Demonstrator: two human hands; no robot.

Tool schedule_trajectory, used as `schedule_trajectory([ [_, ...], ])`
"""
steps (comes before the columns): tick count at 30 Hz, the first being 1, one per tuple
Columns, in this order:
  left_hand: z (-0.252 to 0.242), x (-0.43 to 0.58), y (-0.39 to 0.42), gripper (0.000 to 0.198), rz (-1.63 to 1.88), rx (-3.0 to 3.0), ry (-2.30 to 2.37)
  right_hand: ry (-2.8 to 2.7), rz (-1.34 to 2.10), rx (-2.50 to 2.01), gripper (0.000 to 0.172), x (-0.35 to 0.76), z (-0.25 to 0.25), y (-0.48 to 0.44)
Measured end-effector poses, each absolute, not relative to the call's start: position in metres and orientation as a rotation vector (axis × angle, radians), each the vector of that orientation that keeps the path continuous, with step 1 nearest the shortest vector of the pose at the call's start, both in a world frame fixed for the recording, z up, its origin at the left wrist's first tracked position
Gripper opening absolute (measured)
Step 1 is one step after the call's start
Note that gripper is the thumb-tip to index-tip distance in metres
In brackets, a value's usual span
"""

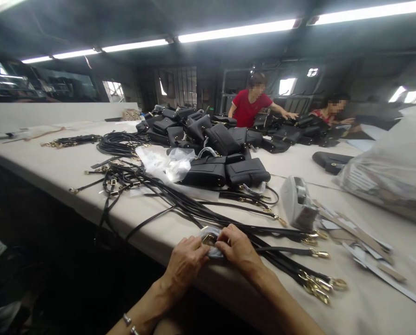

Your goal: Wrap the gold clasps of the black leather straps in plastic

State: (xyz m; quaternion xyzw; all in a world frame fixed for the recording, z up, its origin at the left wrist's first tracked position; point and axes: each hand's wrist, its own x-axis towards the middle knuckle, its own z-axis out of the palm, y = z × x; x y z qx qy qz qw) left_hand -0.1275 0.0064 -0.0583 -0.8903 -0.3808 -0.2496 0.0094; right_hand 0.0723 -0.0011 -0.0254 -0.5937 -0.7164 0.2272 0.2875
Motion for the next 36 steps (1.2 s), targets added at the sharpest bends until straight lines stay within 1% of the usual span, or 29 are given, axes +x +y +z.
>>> schedule_trajectory([
  [3, -0.060, -0.125, 0.007, 0.009, -0.786, -2.797, -1.154, -1.888, 0.590, -1.675, 0.012, 0.066, -0.017, 0.007],
  [5, -0.060, -0.126, 0.008, 0.013, -0.789, -2.793, -1.120, -1.853, 0.580, -1.760, 0.012, 0.061, -0.014, 0.014],
  [12, -0.057, -0.130, 0.015, 0.024, -0.849, -2.729, -0.931, -1.875, 0.702, -1.957, 0.024, 0.044, -0.007, 0.039],
  [15, -0.058, -0.129, 0.017, 0.030, -0.890, -2.687, -0.874, -1.885, 0.718, -1.958, 0.026, 0.039, -0.004, 0.046],
  [19, -0.061, -0.128, 0.018, 0.033, -0.951, -2.585, -0.818, -1.798, 0.723, -1.857, 0.025, 0.041, -0.015, 0.041],
  [23, -0.067, -0.131, 0.022, 0.031, -1.035, -2.508, -0.764, -1.640, 0.700, -1.707, 0.017, 0.056, -0.025, 0.015],
  [25, -0.073, -0.133, 0.023, 0.031, -1.064, -2.502, -0.763, -1.560, 0.641, -1.655, 0.014, 0.071, -0.024, -0.005],
  [26, -0.076, -0.134, 0.024, 0.031, -1.071, -2.497, -0.782, -1.521, 0.600, -1.640, 0.015, 0.081, -0.022, -0.016],
  [31, -0.087, -0.137, 0.024, 0.034, -1.095, -2.432, -0.846, -1.247, 0.273, -1.760, 0.038, 0.177, -0.009, -0.069],
  [32, -0.088, -0.137, 0.024, 0.034, -1.097, -2.422, -0.839, -1.185, 0.199, -1.821, 0.040, 0.203, -0.007, -0.078],
  [34, -0.089, -0.138, 0.025, 0.034, -1.086, -2.415, -0.831, -1.068, 0.080, -1.985, 0.037, 0.255, -0.001, -0.095],
  [36, -0.088, -0.139, 0.028, 0.033, -1.062, -2.419, -0.816, -0.995, 0.031, -2.168, 0.029, 0.299, 0.003, -0.110],
])
